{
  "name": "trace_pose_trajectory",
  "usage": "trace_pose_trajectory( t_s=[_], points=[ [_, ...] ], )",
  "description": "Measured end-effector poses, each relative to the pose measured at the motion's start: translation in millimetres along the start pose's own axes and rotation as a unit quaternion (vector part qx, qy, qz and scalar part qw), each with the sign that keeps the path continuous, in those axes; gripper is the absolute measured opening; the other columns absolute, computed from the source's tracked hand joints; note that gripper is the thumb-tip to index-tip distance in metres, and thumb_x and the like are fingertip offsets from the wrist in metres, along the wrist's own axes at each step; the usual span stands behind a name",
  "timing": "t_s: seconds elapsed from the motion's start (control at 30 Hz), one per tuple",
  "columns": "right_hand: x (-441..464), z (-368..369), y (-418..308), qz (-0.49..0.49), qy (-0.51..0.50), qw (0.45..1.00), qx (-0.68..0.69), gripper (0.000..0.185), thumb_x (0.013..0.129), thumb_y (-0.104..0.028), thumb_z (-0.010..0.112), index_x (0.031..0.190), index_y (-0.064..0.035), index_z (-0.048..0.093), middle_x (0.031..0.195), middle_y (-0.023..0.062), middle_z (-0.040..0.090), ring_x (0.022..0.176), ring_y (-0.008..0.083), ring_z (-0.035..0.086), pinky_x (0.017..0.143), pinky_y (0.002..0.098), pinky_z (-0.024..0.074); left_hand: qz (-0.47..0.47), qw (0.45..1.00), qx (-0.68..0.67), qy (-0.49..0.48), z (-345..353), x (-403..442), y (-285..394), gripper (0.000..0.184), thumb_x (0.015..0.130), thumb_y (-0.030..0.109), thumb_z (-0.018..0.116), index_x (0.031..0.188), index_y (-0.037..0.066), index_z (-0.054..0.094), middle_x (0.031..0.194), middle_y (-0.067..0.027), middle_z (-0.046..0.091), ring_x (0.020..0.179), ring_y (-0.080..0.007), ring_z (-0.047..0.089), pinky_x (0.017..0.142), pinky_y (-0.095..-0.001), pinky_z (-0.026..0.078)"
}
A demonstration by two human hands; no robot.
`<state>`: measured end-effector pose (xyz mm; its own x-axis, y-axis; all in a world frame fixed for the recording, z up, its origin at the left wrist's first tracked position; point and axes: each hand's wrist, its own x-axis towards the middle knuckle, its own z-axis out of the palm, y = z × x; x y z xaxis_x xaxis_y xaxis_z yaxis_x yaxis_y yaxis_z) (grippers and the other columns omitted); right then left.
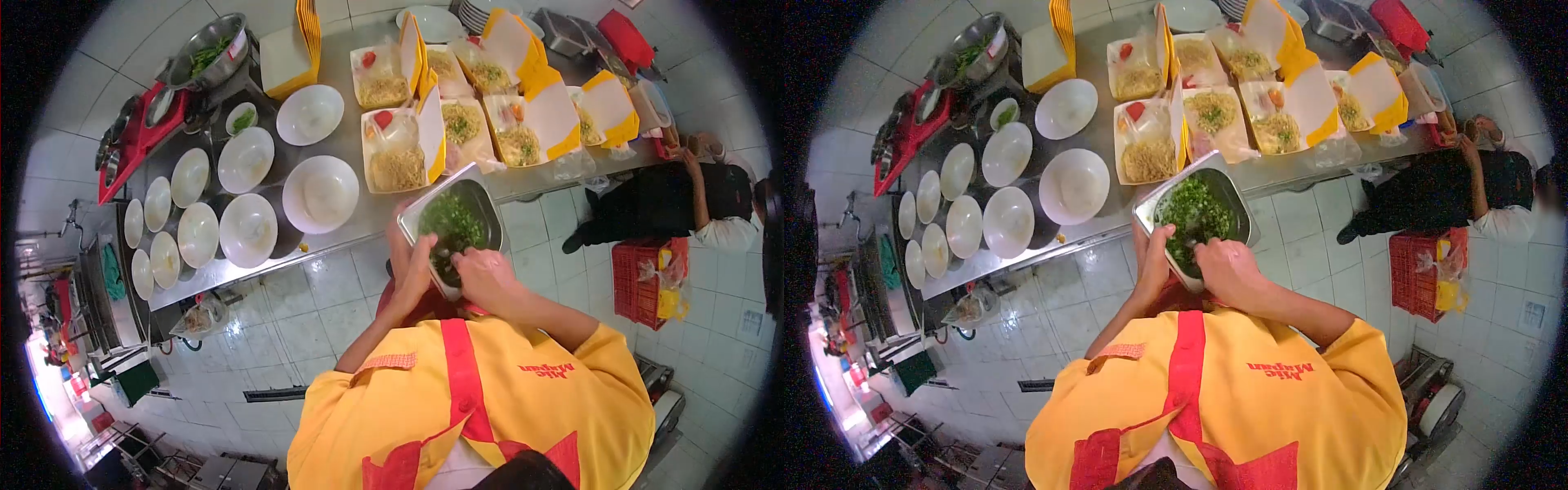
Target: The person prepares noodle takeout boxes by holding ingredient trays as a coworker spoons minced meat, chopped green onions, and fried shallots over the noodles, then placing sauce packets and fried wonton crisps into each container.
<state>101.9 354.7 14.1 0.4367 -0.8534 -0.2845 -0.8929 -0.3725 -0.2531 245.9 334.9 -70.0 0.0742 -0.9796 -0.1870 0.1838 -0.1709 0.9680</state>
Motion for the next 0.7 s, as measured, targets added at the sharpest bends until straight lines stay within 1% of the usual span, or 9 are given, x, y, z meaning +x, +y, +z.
trace_pose_trajectory(
  t_s=[0.13, 0.23, 0.27, 0.33, 0.4, 0.47, 0.53, 0.6, 0.7],
  points=[
    [11, -21, 37, -0.028, -0.008, 0.982, 0.187, 0.013, 0.072, -0.003, 0.056, 0.082, 0.0001, 0.063, 0.075, 0.0180, 0.063, 0.067, 0.0302, 0.063, 0.060, 0.0378, 0.0482, -0.039, 0.998, -0.042, -0.022, -10, -1, 6, 0.056, 0.076, 0.015, 0.053, 0.127, -0.002, 0.038, 0.119, -0.0161, 0.047, 0.110, -0.0249, 0.045, 0.096, -0.0331, 0.034],
    [26, -57, 73, -0.027, -0.034, 0.959, 0.280, 0.012, 0.073, -0.003, 0.058, 0.082, 0.0018, 0.065, 0.066, 0.0109, 0.063, 0.057, 0.0213, 0.058, 0.055, 0.0328, 0.0459, -0.067, 0.995, -0.080, 0.008, -12, 0, 13, 0.054, 0.080, 0.015, 0.054, 0.129, 0.000, 0.037, 0.119, -0.0120, 0.049, 0.107, -0.0202, 0.048, 0.092, -0.0315, 0.039],
    [29, -69, 86, -0.015, -0.058, 0.928, 0.368, 0.012, 0.076, -0.006, 0.060, 0.084, 0.0006, 0.065, 0.064, 0.0057, 0.060, 0.053, 0.0158, 0.054, 0.050, 0.0289, 0.0423, -0.087, 0.979, -0.175, 0.049, -10, 1, 8, 0.043, 0.078, 0.015, 0.054, 0.117, -0.001, 0.049, 0.106, -0.0081, 0.056, 0.096, -0.0175, 0.055, 0.085, -0.0311, 0.045],
    [43, -97, 111, -0.007, -0.080, 0.889, 0.451, 0.013, 0.078, -0.009, 0.061, 0.086, -0.0006, 0.066, 0.062, 0.0004, 0.058, 0.050, 0.0102, 0.049, 0.046, 0.0251, 0.0388, -0.112, 0.980, -0.166, -0.003, -30, 4, -11, 0.059, 0.076, 0.014, 0.055, 0.131, 0.001, 0.036, 0.121, -0.0122, 0.048, 0.112, -0.0210, 0.047, 0.096, -0.0325, 0.037],
    [69, -128, 137, 0.045, -0.095, 0.814, 0.571, 0.010, 0.081, -0.011, 0.060, 0.084, -0.0043, 0.066, 0.062, -0.0055, 0.052, 0.047, 0.0027, 0.042, 0.041, 0.0192, 0.0290, -0.070, 0.986, -0.153, 0.008, -37, 0, -8, 0.062, 0.075, 0.013, 0.054, 0.132, 0.001, 0.035, 0.123, -0.0125, 0.047, 0.114, -0.0216, 0.046, 0.098, -0.0327, 0.037],
    [111, -151, 173, 0.046, -0.038, 0.818, 0.572, 0.015, 0.081, -0.006, 0.057, 0.090, 0.0013, 0.066, 0.066, 0.0000, 0.058, 0.049, 0.0047, 0.045, 0.042, 0.0223, 0.0335, -0.024, 0.990, -0.139, 0.025, -31, -6, -5, 0.065, 0.073, 0.012, 0.054, 0.134, 0.001, 0.034, 0.125, -0.0129, 0.046, 0.116, -0.0223, 0.045, 0.099, -0.0329, 0.036],
    [165, -161, 195, 0.072, 0.045, 0.848, 0.523, 0.016, 0.081, -0.009, 0.058, 0.091, -0.0013, 0.068, 0.066, -0.0014, 0.057, 0.048, 0.0048, 0.043, 0.041, 0.0232, 0.0334, -0.031, 0.971, -0.214, 0.105, -25, -16, -1, 0.045, 0.076, 0.015, 0.052, 0.118, 0.000, 0.050, 0.109, -0.0108, 0.058, 0.101, -0.0222, 0.057, 0.089, -0.0337, 0.047],
    [243, -131, 238, 0.104, 0.172, 0.870, 0.450, 0.019, 0.078, -0.015, 0.062, 0.090, -0.0032, 0.068, 0.065, 0.0007, 0.059, 0.049, 0.0081, 0.048, 0.043, 0.0272, 0.0393, -0.038, 0.963, -0.233, 0.129, -36, -30, -34, 0.045, 0.076, 0.017, 0.051, 0.118, 0.000, 0.051, 0.110, -0.0113, 0.058, 0.101, -0.0231, 0.057, 0.089, -0.0348, 0.047],
    [321, -75, 268, 0.042, 0.229, 0.920, 0.316, 0.021, 0.076, -0.018, 0.061, 0.091, -0.0040, 0.068, 0.068, 0.0096, 0.063, 0.057, 0.0191, 0.059, 0.052, 0.0342, 0.0467, -0.049, 0.945, -0.267, 0.183, -31, -42, -44, 0.045, 0.076, 0.020, 0.051, 0.116, 0.000, 0.052, 0.109, -0.0122, 0.059, 0.099, -0.0243, 0.058, 0.088, -0.0359, 0.047]
  ],
)
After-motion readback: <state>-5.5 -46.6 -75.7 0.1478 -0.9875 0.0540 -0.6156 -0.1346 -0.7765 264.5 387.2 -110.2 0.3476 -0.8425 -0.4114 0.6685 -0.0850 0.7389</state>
